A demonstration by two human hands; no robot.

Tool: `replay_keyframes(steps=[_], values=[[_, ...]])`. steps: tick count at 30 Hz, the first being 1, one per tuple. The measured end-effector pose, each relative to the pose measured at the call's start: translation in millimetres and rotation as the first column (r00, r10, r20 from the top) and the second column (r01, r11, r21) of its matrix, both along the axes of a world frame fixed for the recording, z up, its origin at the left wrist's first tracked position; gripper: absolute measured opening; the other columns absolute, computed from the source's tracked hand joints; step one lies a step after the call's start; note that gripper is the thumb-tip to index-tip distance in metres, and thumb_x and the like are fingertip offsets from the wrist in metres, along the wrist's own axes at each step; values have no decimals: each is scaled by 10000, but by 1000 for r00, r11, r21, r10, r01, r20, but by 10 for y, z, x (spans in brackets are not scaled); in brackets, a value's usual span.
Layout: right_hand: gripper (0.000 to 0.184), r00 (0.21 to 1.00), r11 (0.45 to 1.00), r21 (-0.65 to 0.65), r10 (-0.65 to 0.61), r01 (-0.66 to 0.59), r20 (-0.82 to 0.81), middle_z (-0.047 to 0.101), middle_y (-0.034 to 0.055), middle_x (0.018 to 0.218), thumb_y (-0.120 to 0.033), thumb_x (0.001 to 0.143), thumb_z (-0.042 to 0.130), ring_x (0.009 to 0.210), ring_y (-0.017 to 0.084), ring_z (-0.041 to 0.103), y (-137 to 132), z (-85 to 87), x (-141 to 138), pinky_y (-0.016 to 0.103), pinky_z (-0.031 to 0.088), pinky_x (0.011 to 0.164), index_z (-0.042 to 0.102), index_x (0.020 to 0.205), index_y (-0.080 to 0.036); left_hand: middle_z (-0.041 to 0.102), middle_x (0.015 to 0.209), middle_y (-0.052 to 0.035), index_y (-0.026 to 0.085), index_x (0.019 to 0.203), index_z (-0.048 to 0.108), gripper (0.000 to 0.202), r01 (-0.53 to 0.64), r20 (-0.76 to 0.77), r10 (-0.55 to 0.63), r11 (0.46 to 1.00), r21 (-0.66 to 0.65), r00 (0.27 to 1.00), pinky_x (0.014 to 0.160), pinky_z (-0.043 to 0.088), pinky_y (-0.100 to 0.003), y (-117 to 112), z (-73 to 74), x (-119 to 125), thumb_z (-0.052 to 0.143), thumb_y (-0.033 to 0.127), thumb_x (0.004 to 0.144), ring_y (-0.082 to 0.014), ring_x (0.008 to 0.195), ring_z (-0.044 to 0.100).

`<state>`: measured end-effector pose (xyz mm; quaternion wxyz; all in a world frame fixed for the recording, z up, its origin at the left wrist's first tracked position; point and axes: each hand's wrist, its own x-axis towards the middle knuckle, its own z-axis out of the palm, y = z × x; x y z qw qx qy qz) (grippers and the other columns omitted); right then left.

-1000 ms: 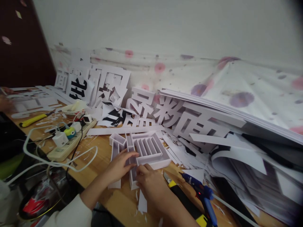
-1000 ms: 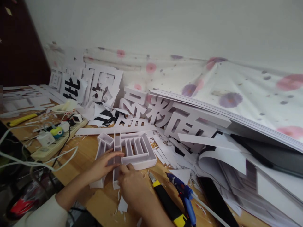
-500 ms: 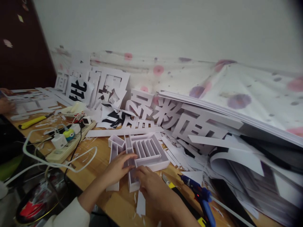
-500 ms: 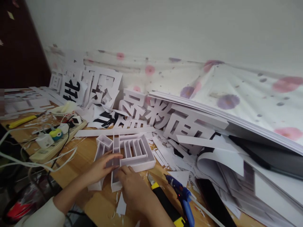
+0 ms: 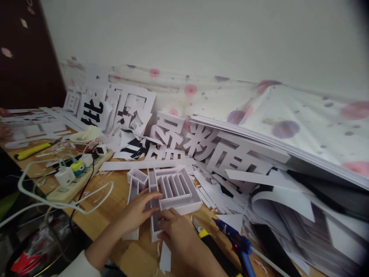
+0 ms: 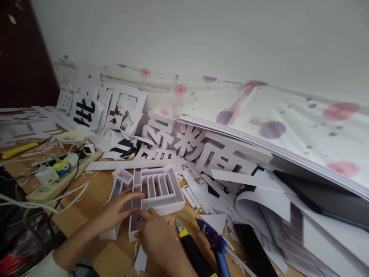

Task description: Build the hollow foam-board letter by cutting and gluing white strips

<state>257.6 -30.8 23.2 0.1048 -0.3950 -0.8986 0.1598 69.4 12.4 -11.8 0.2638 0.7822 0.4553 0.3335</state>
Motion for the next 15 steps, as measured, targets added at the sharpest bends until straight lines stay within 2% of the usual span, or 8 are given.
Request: replay_keyframes(steps=[6, 8, 9, 11, 12, 13, 14, 15], values=[[124, 1000, 1000, -7, -18, 18, -12, 631, 26, 1124, -153, 845, 565, 1002, 180, 542, -24, 47, -24, 267, 437, 868, 673, 900, -182, 672, 1180, -2, 286, 1150, 586, 403, 8, -7, -8, 1000, 6, 1000, 1084, 316, -461, 1, 26, 6, 570, 127, 780, -223, 1220, 504], [208, 999, 1000, 18, -15, 16, -37, 615, 22, 1186, -177, 827, 593, 1060, 193, 531, -49, 5, -1, 284, 435, 913, 644, 1027, -197, 678, 1169, 1, 289, 1148, 588, 397, 10, -11, -10, 1000, 8, 1000, 1094, 299, -466, 6, 25, 4, 574, 137, 781, -225, 1207, 519], [305, 999, 999, 48, 1, 1, -52, 593, 27, 1238, -214, 810, 623, 1105, 209, 516, -81, -46, 41, 303, 429, 944, 609, 1114, -201, 680, 1166, 0, 289, 1146, 591, 391, 12, -13, -12, 1000, 9, 1000, 1096, 295, -470, 9, 22, 0, 578, 145, 782, -228, 1205, 522], [523, 997, 990, 138, 47, -37, -68, 512, 48, 1358, -318, 775, 673, 1201, 251, 467, -207, -200, 223, 348, 414, 994, 512, 1261, -209, 677, 1172, -2, 293, 1143, 596, 373, 8, -16, -8, 1000, 11, 1000, 1096, 296, -479, 13, 7, -11, 583, 172, 791, -237, 1219, 510], [504, 995, 979, 191, 78, -64, -66, 516, 40, 1360, -340, 790, 655, 1209, 246, 474, -310, -291, 367, 343, 420, 997, 514, 1261, -227, 672, 1180, -2, 298, 1147, 596, 365, 3, -19, -3, 1000, 12, 1000, 1095, 299, -483, 14, -3, -19, 584, 191, 798, -242, 1232, 498], [414, 997, 971, 237, 56, -40, -60, 548, -8, 1331, -290, 847, 592, 1205, 209, 493, -438, -378, 546, 315, 427, 995, 519, 1254, -290, 667, 1190, 0, 306, 1152, 594, 359, 2, -24, -1, 1000, 13, 1000, 1093, 302, -486, 15, -16, -27, 583, 211, 805, -246, 1244, 485], [343, 995, 959, 278, -35, 58, -89, 620, -70, 1234, -273, 870, 558, 1151, 169, 546, -589, -451, 754, 274, 454, 966, 549, 1200, -367, 660, 1202, 3, 316, 1157, 593, 353, 1, -32, 0, 1000, 15, 999, 1090, 306, -488, 15, -31, -34, 578, 231, 815, -249, 1257, 472], [295, 987, 946, 286, -128, 151, -97, 680, -76, 1117, -269, 878, 542, 1072, 164, 602, -755, -502, 980, 269, 501, 906, 582, 1141, -395, 655, 1211, 7, 326, 1161, 591, 347, -1, -42, 2, 1000, 20, 999, 1086, 311, -490, 16, -47, -41, 571, 248, 823, -251, 1266, 461]])
